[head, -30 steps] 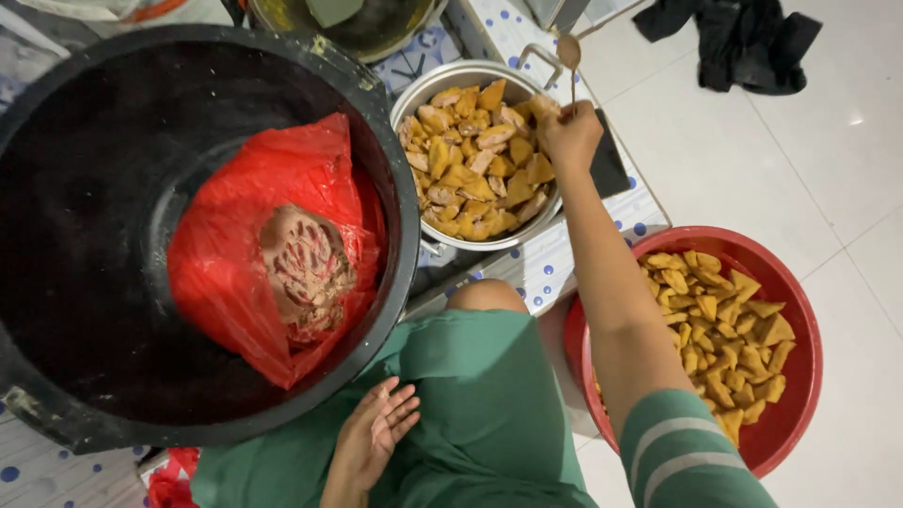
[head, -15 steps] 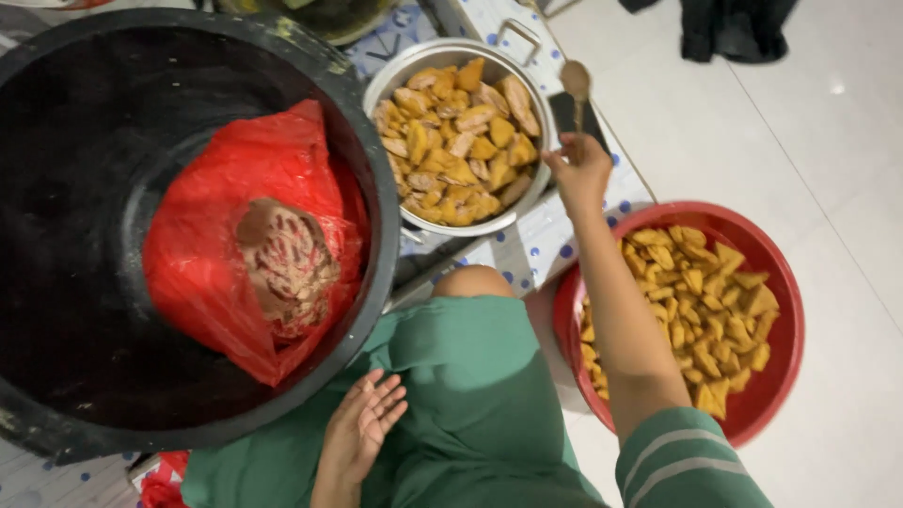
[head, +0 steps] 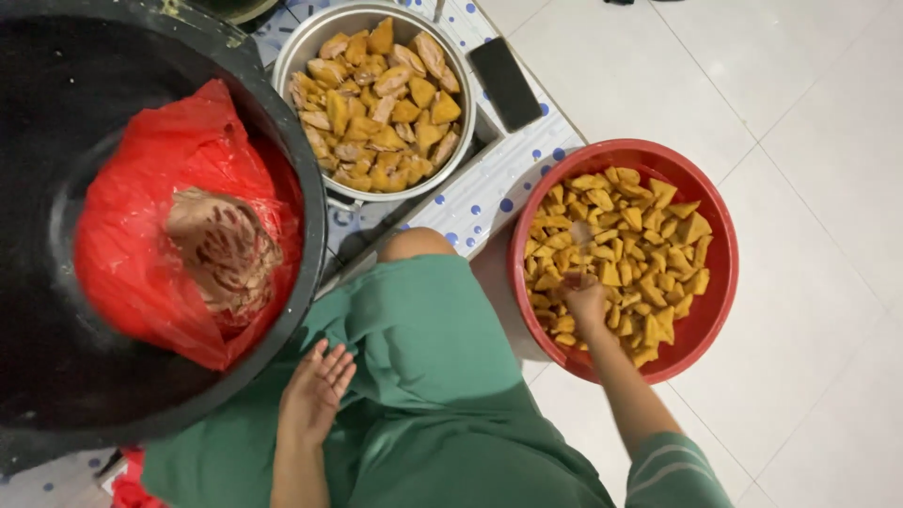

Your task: The person scoops a brown paste from a red plastic bag inside a black bucket and fills small yellow food pieces held in the left hand. The filled pieces are placed into a metal pot, and the process repeats with pieces taken from a red basin.

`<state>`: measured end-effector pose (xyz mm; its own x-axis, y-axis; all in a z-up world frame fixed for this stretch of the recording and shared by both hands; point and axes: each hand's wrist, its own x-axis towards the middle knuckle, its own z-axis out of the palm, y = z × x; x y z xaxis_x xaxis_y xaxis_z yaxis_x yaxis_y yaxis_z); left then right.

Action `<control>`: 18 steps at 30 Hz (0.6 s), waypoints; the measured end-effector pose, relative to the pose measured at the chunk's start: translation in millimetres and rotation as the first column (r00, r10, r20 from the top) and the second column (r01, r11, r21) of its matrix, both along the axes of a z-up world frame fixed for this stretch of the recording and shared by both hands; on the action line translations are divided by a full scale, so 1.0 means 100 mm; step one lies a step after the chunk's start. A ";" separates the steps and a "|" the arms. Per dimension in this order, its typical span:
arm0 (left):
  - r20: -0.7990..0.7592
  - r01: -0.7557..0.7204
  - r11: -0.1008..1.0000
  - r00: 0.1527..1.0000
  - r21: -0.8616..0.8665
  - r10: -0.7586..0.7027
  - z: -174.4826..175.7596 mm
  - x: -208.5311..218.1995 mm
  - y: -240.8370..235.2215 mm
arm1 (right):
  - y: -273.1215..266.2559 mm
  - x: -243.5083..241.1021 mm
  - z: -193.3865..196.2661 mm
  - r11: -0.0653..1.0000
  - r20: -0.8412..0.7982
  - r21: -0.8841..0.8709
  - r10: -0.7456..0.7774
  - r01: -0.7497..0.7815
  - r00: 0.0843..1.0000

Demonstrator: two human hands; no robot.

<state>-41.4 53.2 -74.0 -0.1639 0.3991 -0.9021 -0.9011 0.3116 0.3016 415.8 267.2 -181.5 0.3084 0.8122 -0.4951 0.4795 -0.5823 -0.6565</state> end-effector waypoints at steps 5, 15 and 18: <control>-0.028 -0.001 0.999 1.000 0.036 0.002 -0.14 0.02 -0.13 | -0.15 -0.30 0.03 0.994 0.001 -0.092 0.056 -0.055 0.998; 0.013 -0.113 0.964 0.993 0.239 0.113 -0.73 0.02 -0.43 | -0.10 -0.04 -0.67 0.971 0.256 0.173 0.115 -0.163 0.960; 0.034 -0.160 0.955 0.987 0.250 0.156 -0.65 0.06 -0.47 | 0.05 -0.02 -0.84 0.866 -0.107 0.432 -0.227 0.251 0.968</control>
<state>-35.2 6.4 -139.3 -0.2319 0.5829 -0.7787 -0.9372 0.0805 0.3393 413.8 271.8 -265.3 0.5050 0.8540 -0.1253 0.3217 -0.3209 -0.8908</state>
